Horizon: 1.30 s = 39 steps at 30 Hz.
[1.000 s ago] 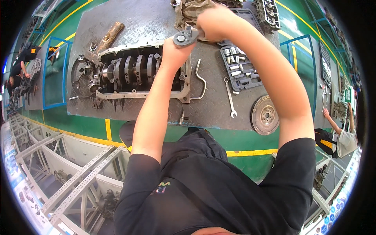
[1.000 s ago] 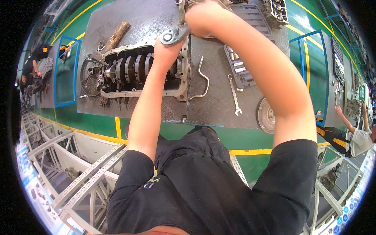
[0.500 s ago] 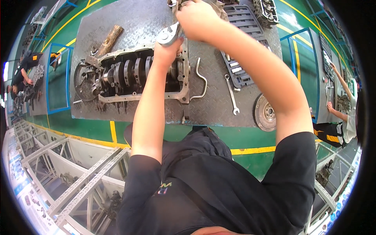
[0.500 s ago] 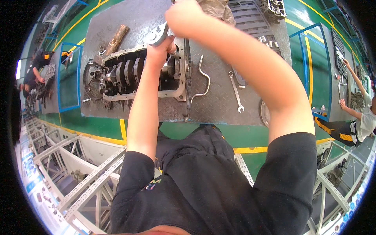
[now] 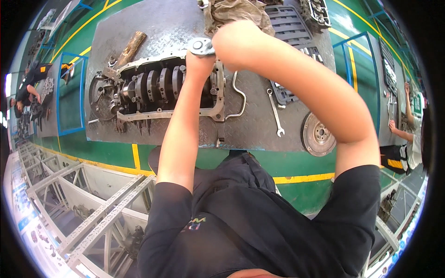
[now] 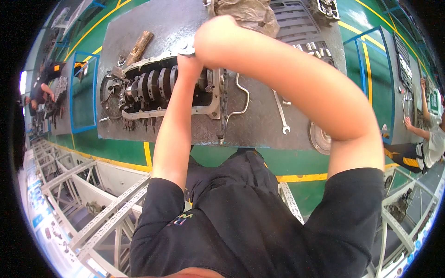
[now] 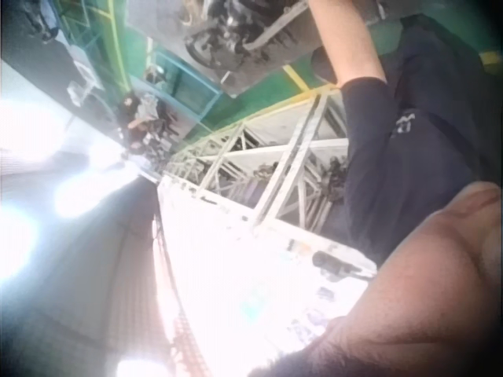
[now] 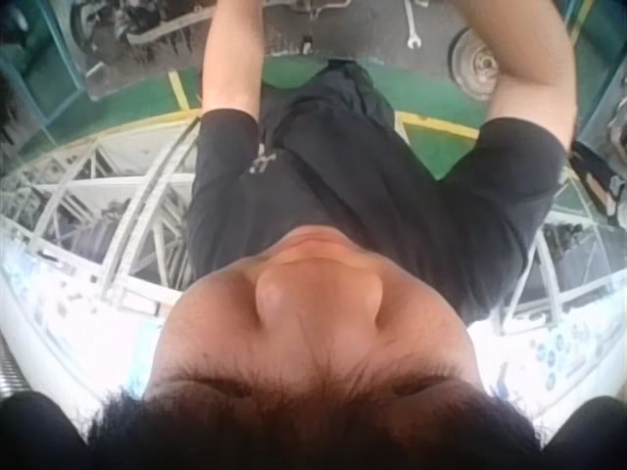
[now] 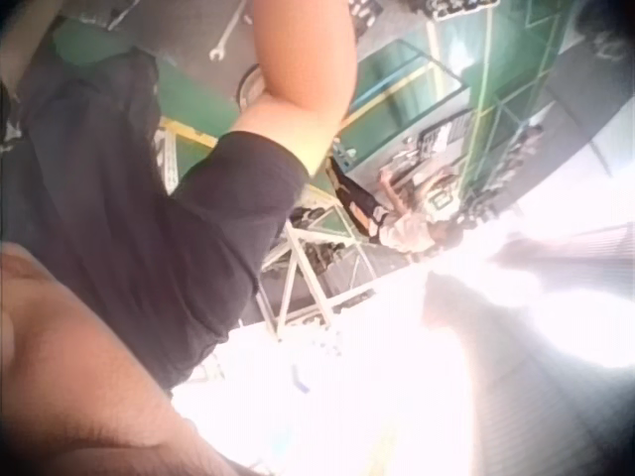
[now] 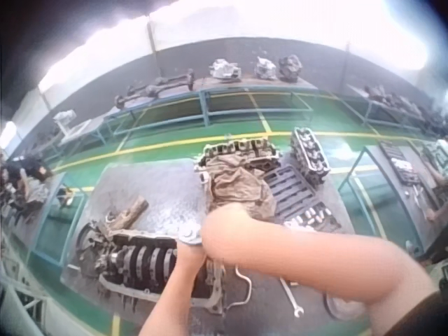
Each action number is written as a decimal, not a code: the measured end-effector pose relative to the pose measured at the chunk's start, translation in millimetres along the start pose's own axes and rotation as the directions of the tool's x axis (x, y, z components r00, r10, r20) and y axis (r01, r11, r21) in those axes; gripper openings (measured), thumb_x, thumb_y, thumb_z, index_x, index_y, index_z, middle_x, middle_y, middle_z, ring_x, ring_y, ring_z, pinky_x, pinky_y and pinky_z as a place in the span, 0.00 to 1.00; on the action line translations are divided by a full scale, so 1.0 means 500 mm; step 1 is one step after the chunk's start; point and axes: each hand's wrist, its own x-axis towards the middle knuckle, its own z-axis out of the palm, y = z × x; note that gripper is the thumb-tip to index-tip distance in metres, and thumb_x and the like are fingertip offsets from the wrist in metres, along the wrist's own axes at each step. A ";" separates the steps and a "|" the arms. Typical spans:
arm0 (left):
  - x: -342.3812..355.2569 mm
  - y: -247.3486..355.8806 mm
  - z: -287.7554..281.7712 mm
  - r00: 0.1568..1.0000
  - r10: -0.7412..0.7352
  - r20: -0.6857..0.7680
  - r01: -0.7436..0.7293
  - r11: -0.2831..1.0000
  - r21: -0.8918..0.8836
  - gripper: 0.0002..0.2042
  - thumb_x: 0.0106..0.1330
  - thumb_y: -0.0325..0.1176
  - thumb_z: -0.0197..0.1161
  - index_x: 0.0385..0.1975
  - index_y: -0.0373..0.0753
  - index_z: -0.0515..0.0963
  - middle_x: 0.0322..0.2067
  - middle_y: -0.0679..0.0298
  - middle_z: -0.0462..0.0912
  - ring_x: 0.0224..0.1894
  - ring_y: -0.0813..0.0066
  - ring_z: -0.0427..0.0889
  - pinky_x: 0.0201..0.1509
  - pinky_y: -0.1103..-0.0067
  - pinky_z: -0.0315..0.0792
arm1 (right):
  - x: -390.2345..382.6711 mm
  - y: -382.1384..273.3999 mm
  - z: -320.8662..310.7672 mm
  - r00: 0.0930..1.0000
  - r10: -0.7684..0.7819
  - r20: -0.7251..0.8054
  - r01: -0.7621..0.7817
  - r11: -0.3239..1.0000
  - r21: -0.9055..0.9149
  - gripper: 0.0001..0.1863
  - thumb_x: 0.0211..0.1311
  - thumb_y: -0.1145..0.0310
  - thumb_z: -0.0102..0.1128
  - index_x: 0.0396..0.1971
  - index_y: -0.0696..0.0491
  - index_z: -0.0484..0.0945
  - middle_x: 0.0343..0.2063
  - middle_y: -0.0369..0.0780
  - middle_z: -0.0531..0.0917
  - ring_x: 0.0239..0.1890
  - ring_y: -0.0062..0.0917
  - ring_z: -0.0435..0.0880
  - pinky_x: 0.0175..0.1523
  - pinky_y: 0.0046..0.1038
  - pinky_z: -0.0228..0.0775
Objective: Using a socket wrench and ratchet to tighten or loosen bolts on an engine crankshaft and bearing caps.
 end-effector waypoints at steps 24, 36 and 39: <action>0.006 -0.068 -0.023 0.955 0.268 0.125 -0.295 0.896 0.332 0.11 0.65 0.24 0.56 0.21 0.39 0.64 0.15 0.71 0.62 0.16 0.80 0.61 0.21 0.78 0.55 | -0.025 0.033 -0.036 0.977 0.055 0.206 -0.092 0.981 0.170 0.18 0.53 0.51 0.69 0.43 0.40 0.88 0.47 0.37 0.86 0.52 0.35 0.82 0.64 0.56 0.58; 0.014 -0.075 -0.006 0.996 0.047 0.081 -0.043 0.998 -0.044 0.13 0.68 0.27 0.59 0.22 0.41 0.63 0.13 0.72 0.59 0.13 0.81 0.56 0.19 0.79 0.54 | 0.069 0.047 0.007 0.982 -0.038 0.185 0.020 0.995 0.098 0.21 0.57 0.51 0.66 0.49 0.44 0.86 0.47 0.37 0.86 0.54 0.32 0.81 0.63 0.54 0.60; 0.000 -0.090 -0.019 0.934 -0.319 0.161 0.356 0.858 -0.370 0.10 0.67 0.27 0.59 0.25 0.40 0.66 0.14 0.72 0.62 0.14 0.81 0.59 0.20 0.79 0.57 | 0.039 0.095 -0.014 0.978 0.032 -0.204 -0.079 0.971 -0.226 0.18 0.51 0.54 0.68 0.42 0.44 0.87 0.43 0.33 0.87 0.51 0.28 0.81 0.63 0.52 0.59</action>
